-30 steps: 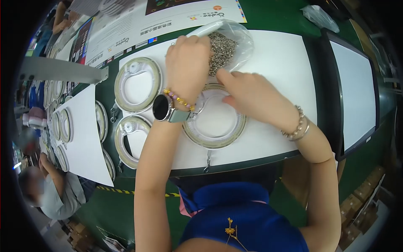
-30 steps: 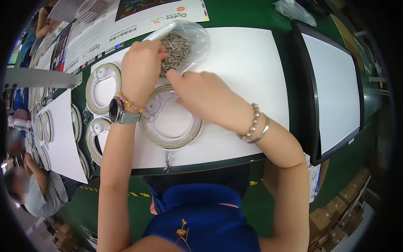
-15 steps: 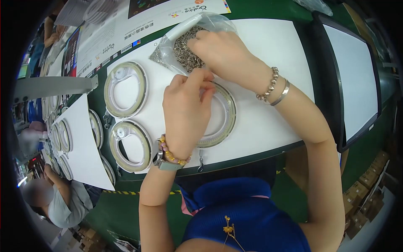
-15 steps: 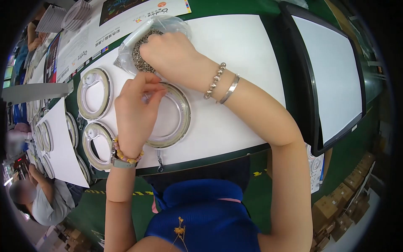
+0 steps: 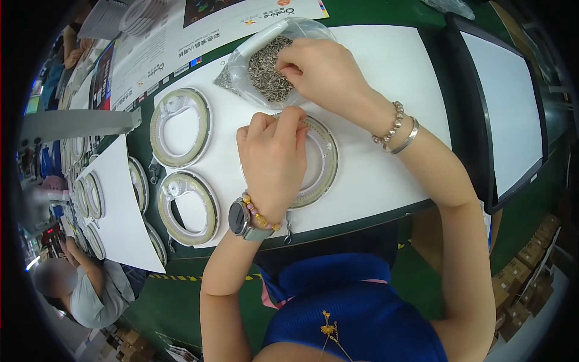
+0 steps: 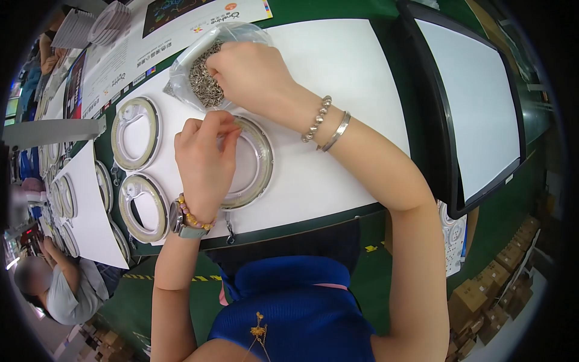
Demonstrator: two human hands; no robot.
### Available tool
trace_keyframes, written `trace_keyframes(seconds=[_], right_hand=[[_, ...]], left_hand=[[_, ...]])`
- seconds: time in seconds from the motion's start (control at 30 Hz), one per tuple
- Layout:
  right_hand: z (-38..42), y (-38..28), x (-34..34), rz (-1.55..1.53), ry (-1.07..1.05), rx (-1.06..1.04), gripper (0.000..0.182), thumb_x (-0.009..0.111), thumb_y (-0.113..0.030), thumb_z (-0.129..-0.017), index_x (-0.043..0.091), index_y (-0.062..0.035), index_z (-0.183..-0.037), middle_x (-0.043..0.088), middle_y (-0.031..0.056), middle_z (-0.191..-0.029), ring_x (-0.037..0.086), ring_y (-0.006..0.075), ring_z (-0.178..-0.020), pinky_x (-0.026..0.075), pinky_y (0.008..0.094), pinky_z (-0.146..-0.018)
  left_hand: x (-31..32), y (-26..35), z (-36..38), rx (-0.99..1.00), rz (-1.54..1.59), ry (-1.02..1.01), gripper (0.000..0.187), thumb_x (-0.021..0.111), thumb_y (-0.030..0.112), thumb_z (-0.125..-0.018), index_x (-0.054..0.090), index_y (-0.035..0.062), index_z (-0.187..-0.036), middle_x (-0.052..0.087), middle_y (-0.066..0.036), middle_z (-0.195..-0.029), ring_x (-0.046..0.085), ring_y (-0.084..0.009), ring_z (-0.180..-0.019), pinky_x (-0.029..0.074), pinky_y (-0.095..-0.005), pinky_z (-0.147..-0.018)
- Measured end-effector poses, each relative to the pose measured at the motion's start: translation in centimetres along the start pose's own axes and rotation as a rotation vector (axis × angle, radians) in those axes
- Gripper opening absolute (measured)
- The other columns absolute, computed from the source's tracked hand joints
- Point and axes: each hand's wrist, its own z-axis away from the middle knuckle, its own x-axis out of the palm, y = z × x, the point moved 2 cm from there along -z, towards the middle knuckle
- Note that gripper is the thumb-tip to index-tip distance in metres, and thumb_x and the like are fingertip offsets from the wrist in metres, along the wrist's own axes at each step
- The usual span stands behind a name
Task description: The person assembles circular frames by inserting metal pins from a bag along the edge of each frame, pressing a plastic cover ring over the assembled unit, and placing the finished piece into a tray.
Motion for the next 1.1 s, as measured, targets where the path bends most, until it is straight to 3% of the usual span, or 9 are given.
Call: trace_keyframes(seconds=[0.17,0.27,0.33,0.43,0.53,0.73,0.87,1.1], right_hand=[[0.3,0.0,-0.6,-0.092,0.053,0.033,0.006,0.064,-0.004,-0.074,0.064,-0.0043,-0.081,0.062,0.0068,-0.077,0.060,0.0210,-0.064,0.048,0.0299,-0.059],[0.7,-1.2,-1.9,-0.181,0.084,0.039,0.001,0.058,-0.007,-0.075,0.059,-0.0057,-0.075,0.059,0.0086,-0.074,0.058,0.0283,-0.070,0.046,0.0375,-0.059],[1.3,-2.8,-2.9,-0.264,0.055,0.065,0.002,0.060,-0.006,-0.074,0.059,-0.0055,-0.075,0.057,0.0087,-0.072,0.058,0.0283,-0.070,0.046,0.0374,-0.060],[2.9,-5.4,-2.2,-0.308,-0.113,0.050,0.005,0.062,-0.006,-0.073,0.060,-0.0059,-0.078,0.055,0.0084,-0.073,0.058,0.0273,-0.070,0.047,0.0368,-0.060],[4.8,-7.9,-0.2,-0.284,-0.216,-0.085,0.008,0.062,-0.006,-0.074,0.061,-0.0072,-0.082,0.053,0.0074,-0.077,0.059,0.0252,-0.070,0.048,0.0357,-0.060],[5.9,-9.2,1.7,-0.161,-0.280,-0.197,0.016,0.063,-0.006,-0.072,0.061,-0.0072,-0.088,0.052,0.0073,-0.086,0.059,0.0234,-0.071,0.050,0.0346,-0.060],[5.8,-9.5,1.6,-0.096,-0.336,-0.233,0.018,0.062,-0.006,-0.072,0.061,-0.0030,-0.089,0.052,0.0099,-0.088,0.060,0.0242,-0.071,0.051,0.0344,-0.061],[5.2,-10.6,2.1,0.080,-0.414,-0.250,0.017,0.059,-0.006,-0.073,0.061,-0.0004,-0.089,0.056,0.0146,-0.087,0.064,0.0273,-0.067,0.053,0.0359,-0.053]], left_hand=[[-0.1,-0.2,0.0,0.055,-0.054,-0.038,0.019,0.068,0.006,-0.075,0.061,0.0106,-0.092,0.069,0.002,-0.077,0.056,-0.0178,-0.073,0.038,-0.0336,-0.067],[-1.7,-0.9,-1.0,0.010,-0.044,-0.088,0.018,0.067,0.007,-0.075,0.061,0.0082,-0.092,0.068,-0.001,-0.076,0.057,-0.0214,-0.074,0.042,-0.0367,-0.066],[-3.3,-2.0,-2.7,-0.068,-0.035,-0.065,0.017,0.065,0.007,-0.076,0.062,0.0060,-0.092,0.067,-0.005,-0.074,0.058,-0.0241,-0.076,0.045,-0.0390,-0.065],[-3.7,-4.5,-5.8,0.087,-0.095,-0.010,0.013,0.064,0.006,-0.075,0.064,0.0035,-0.088,0.066,-0.010,-0.074,0.059,-0.0282,-0.079,0.049,-0.0395,-0.066],[-0.3,-6.4,-8.0,0.219,-0.288,-0.158,0.010,0.062,0.004,-0.072,0.066,0.0040,-0.081,0.066,-0.012,-0.075,0.059,-0.0303,-0.080,0.050,-0.0390,-0.067],[0.1,-5.2,-8.4,0.221,-0.294,-0.168,0.008,0.063,0.001,-0.068,0.067,0.0051,-0.074,0.063,-0.011,-0.079,0.060,-0.0296,-0.082,0.052,-0.0400,-0.068],[-0.2,-5.3,-8.2,0.191,-0.196,-0.088,0.006,0.064,0.003,-0.068,0.066,0.0054,-0.072,0.062,-0.012,-0.080,0.059,-0.0298,-0.082,0.051,-0.0395,-0.070],[-0.1,-5.6,-8.4,0.245,-0.171,0.009,0.003,0.063,0.004,-0.068,0.066,0.0047,-0.068,0.061,-0.013,-0.081,0.058,-0.0309,-0.081,0.050,-0.0410,-0.071]])
